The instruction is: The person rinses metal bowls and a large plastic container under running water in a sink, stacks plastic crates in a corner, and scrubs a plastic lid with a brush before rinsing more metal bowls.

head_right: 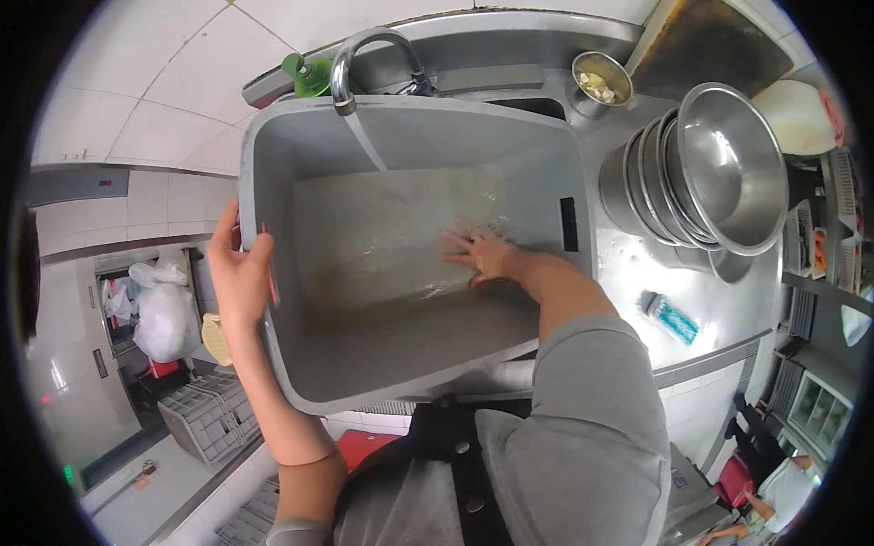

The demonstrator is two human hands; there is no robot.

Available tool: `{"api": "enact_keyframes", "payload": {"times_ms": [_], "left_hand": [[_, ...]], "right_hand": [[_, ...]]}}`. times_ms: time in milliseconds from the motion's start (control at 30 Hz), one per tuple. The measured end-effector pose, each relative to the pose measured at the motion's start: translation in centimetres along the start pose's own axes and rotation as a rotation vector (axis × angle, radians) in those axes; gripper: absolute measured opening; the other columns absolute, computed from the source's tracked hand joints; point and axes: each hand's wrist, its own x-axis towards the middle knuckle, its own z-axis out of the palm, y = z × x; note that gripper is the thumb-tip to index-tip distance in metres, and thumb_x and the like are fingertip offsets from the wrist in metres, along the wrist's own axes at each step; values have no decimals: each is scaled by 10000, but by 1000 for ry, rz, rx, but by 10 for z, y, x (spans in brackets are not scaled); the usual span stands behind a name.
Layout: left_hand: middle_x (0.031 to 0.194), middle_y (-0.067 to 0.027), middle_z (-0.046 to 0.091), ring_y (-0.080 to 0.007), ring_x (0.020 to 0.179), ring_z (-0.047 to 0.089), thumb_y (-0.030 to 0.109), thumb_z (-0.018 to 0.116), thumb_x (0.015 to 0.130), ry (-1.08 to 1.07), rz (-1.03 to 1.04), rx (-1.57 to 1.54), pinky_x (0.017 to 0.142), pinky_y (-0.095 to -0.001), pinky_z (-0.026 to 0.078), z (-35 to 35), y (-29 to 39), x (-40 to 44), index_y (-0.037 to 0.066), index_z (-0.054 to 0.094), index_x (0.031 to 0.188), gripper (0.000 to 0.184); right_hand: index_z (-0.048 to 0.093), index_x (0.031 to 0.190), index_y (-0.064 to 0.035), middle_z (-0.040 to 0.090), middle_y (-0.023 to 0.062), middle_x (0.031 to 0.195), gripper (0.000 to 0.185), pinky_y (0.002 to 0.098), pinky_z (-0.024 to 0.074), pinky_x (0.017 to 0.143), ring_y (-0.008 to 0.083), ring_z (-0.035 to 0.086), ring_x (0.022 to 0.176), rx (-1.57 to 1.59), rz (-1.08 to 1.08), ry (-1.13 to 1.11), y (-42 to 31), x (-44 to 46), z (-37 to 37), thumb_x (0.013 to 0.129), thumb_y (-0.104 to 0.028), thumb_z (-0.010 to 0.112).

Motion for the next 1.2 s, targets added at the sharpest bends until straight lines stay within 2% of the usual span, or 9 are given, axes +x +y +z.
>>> {"api": "enact_keyframes", "payload": {"times_ms": [333,467,533,633,700,800,867,967,1200], "left_hand": [[1107,-168,608,-203,973,584,14,579,721,33,76,17,866,-295,455,1,-4,1,-61,534,1259,545],[1056,-155,630,-178,885,602,20,590,719,-7,56,-51,796,-288,473,0,-13,7,-45,547,1255,542],[1031,-146,638,-165,838,605,19,593,719,-9,32,-69,754,-286,479,-2,-9,6,-39,551,1255,542],[1008,-139,640,-139,783,597,9,595,732,27,67,-73,693,-271,482,4,-25,13,-38,544,1266,538],[1008,-143,638,-144,785,598,17,613,737,-28,86,-153,703,-270,482,4,-38,16,-46,538,1267,539],[1100,-160,596,-181,902,594,86,696,762,-76,50,-298,782,-300,487,-2,-39,17,-39,448,1347,648],[1157,-168,568,-201,985,580,140,732,771,-86,-65,-521,842,-324,479,-10,-21,-7,-28,401,1382,715],[1109,-144,573,-192,988,559,221,734,800,-36,-118,-473,882,-319,451,-16,-44,-34,-23,482,1250,571],[687,-25,560,-125,653,544,327,624,860,-190,-171,-489,607,-273,416,-26,-27,-66,36,607,770,305]], "right_hand": [[234,1503,-134,115,135,1578,736,619,34,1116,306,93,1456,-669,610,-311,45,-32,-42,923,-563,382],[353,1461,-149,218,83,1562,579,630,38,1115,284,117,1455,-590,279,-596,-22,-57,-13,949,-418,371],[470,1383,-171,323,56,1519,490,659,41,1104,256,169,1448,-473,51,-455,9,-64,69,929,-344,403],[633,1178,-149,538,77,1343,368,588,258,1080,282,426,1318,-308,-162,-575,14,-96,53,905,-306,443],[675,1033,-118,621,102,1176,291,517,384,982,320,545,1146,-83,55,-517,-4,-124,4,881,-273,481],[691,778,-69,674,148,889,165,437,495,805,377,632,825,143,565,-23,-34,-174,-69,813,-193,588],[626,911,-41,633,182,939,186,441,481,852,369,608,899,68,705,621,-33,-191,-63,734,-78,672],[504,1075,-27,569,223,1025,445,444,459,888,390,560,990,139,1143,871,-66,-189,-87,679,15,704],[446,1131,-43,576,259,1056,488,467,452,864,447,547,1024,503,1214,1206,-26,-167,-39,727,-5,715]]}}
